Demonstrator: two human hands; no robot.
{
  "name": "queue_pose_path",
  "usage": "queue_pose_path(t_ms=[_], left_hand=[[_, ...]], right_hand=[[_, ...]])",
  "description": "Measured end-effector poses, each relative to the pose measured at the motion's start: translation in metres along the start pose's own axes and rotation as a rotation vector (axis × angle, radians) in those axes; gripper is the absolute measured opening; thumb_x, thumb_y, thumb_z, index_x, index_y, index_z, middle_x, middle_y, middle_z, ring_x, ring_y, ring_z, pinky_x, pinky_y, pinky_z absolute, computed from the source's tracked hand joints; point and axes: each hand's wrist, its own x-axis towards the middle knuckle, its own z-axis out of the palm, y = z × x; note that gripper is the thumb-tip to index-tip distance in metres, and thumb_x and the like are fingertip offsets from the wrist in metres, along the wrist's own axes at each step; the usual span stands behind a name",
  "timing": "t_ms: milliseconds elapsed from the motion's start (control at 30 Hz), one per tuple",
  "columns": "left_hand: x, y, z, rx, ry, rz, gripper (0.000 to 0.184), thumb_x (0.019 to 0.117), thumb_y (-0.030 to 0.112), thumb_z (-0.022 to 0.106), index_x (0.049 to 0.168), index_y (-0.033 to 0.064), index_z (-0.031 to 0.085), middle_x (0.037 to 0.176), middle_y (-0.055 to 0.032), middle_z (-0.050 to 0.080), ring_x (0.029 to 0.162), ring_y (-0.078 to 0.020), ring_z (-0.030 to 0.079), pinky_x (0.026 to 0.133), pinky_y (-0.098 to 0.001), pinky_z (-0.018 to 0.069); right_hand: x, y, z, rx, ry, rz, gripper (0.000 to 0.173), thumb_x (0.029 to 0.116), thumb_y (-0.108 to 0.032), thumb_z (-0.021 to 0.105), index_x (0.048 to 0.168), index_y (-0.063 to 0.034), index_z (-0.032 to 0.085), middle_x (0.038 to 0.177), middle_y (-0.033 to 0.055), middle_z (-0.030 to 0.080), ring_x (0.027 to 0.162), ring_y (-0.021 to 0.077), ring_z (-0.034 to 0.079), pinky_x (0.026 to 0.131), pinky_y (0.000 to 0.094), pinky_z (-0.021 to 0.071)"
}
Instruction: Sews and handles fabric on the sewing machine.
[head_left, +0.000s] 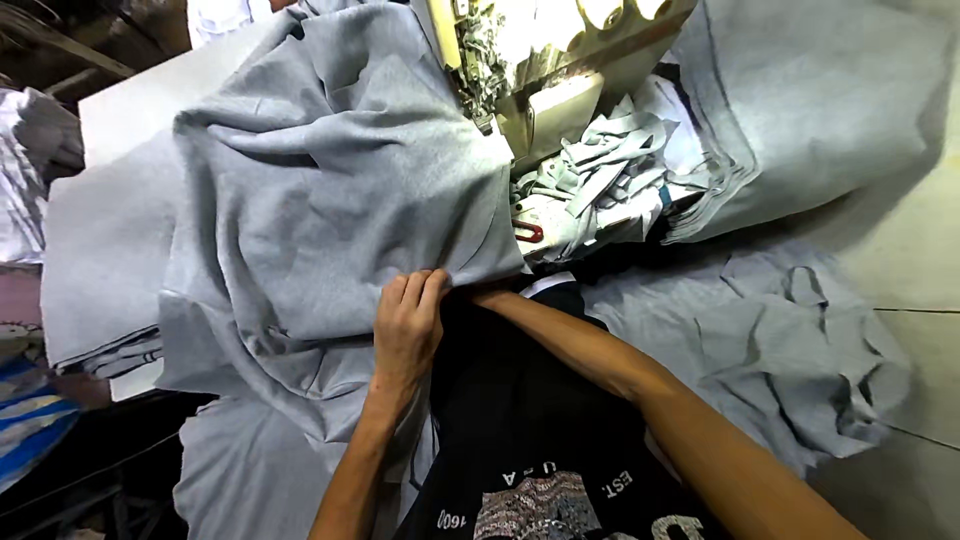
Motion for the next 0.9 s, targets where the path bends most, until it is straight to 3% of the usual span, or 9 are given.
queue_pose_path(t_ms=[67,100,233,367,467,533,600,733,900], left_hand=[[0.003,-0.003,-0.010,-0.005,-0.034,-0.014,0.016,0.1022,0.017,0.060,0.106,0.0085,0.074,0.094,-0.0101,0.070,0.089,-0.0275,0.066,0.076,-0.0406,0.0540],[0.005,-0.005,-0.012,-0.003,-0.035,-0.019,0.016,0.1019,0.015,0.060,0.103,0.0083,0.074,0.091,-0.0102,0.069,0.087,-0.0281,0.065,0.074,-0.0410,0.0530],[0.008,-0.005,-0.016,-0.025,-0.032,-0.034,0.014,0.1005,0.010,0.059,0.101,0.0062,0.072,0.091,-0.0112,0.068,0.089,-0.0308,0.065,0.079,-0.0433,0.0535],[0.010,0.014,-0.045,-0.235,0.128,-0.025,0.019,0.0971,0.005,0.048,0.094,0.0046,0.067,0.097,-0.0100,0.071,0.102,-0.0271,0.065,0.093,-0.0415,0.0501],[0.020,0.041,-0.062,-0.480,0.289,-0.008,0.016,0.1027,0.005,0.040,0.093,0.0074,0.053,0.083,-0.0056,0.065,0.081,-0.0152,0.067,0.074,-0.0288,0.0573],[0.032,0.055,-0.064,-0.559,0.278,-0.012,0.015,0.1080,0.011,0.040,0.100,0.0087,0.052,0.082,-0.0035,0.062,0.075,-0.0116,0.065,0.069,-0.0271,0.0572],[0.040,0.063,-0.062,-0.463,0.141,-0.036,0.016,0.1082,0.020,0.048,0.108,0.0056,0.054,0.093,-0.0069,0.062,0.085,-0.0149,0.063,0.076,-0.0308,0.0559],[0.030,0.060,-0.015,-0.129,-0.063,-0.071,0.059,0.0908,0.044,0.073,0.129,0.0020,0.059,0.120,-0.0188,0.064,0.108,-0.0362,0.063,0.087,-0.0506,0.0531],[0.009,0.033,0.023,-0.058,0.032,-0.116,0.027,0.0933,0.009,0.064,0.119,0.0022,0.067,0.113,-0.0179,0.068,0.104,-0.0365,0.064,0.087,-0.0491,0.0533]], right_hand=[[0.054,0.026,0.023,-0.221,-0.038,-0.079,0.041,0.0995,-0.024,0.059,0.129,0.0041,0.063,0.132,0.0294,0.061,0.125,0.0480,0.056,0.100,0.0690,0.0426],[0.060,0.039,0.026,-0.241,-0.072,-0.132,0.044,0.1022,-0.032,0.058,0.128,0.0031,0.064,0.127,0.0305,0.063,0.121,0.0496,0.059,0.098,0.0712,0.0435],[-0.011,0.075,0.007,-0.009,0.096,-0.366,0.038,0.1053,-0.039,0.055,0.127,-0.0107,0.067,0.112,0.0128,0.072,0.105,0.0286,0.068,0.096,0.0530,0.0509],[-0.060,0.076,-0.004,0.285,0.810,-0.430,0.023,0.1042,-0.028,0.057,0.113,-0.0129,0.073,0.099,0.0008,0.073,0.087,0.0086,0.069,0.080,0.0313,0.0589],[-0.050,0.067,-0.016,0.269,1.125,-0.449,0.030,0.0996,-0.020,0.064,0.127,-0.0069,0.064,0.121,0.0067,0.068,0.104,0.0125,0.068,0.089,0.0313,0.0590],[-0.039,0.060,-0.021,0.285,1.164,-0.485,0.037,0.0987,-0.019,0.067,0.133,-0.0048,0.060,0.127,0.0096,0.066,0.111,0.0145,0.067,0.094,0.0315,0.0584],[-0.030,0.055,-0.023,0.309,1.172,-0.499,0.039,0.0978,-0.017,0.068,0.134,-0.0050,0.059,0.124,0.0106,0.066,0.107,0.0147,0.067,0.091,0.0306,0.0587],[-0.027,0.055,-0.022,0.371,1.115,-0.450,0.036,0.0977,-0.017,0.069,0.132,-0.0098,0.061,0.110,0.0055,0.070,0.094,0.0119,0.069,0.083,0.0313,0.0598],[-0.038,0.053,-0.017,0.476,1.101,-0.553,0.023,0.0963,-0.010,0.069,0.118,-0.0058,0.066,0.104,0.0041,0.071,0.090,0.0085,0.070,0.081,0.0272,0.0612]])
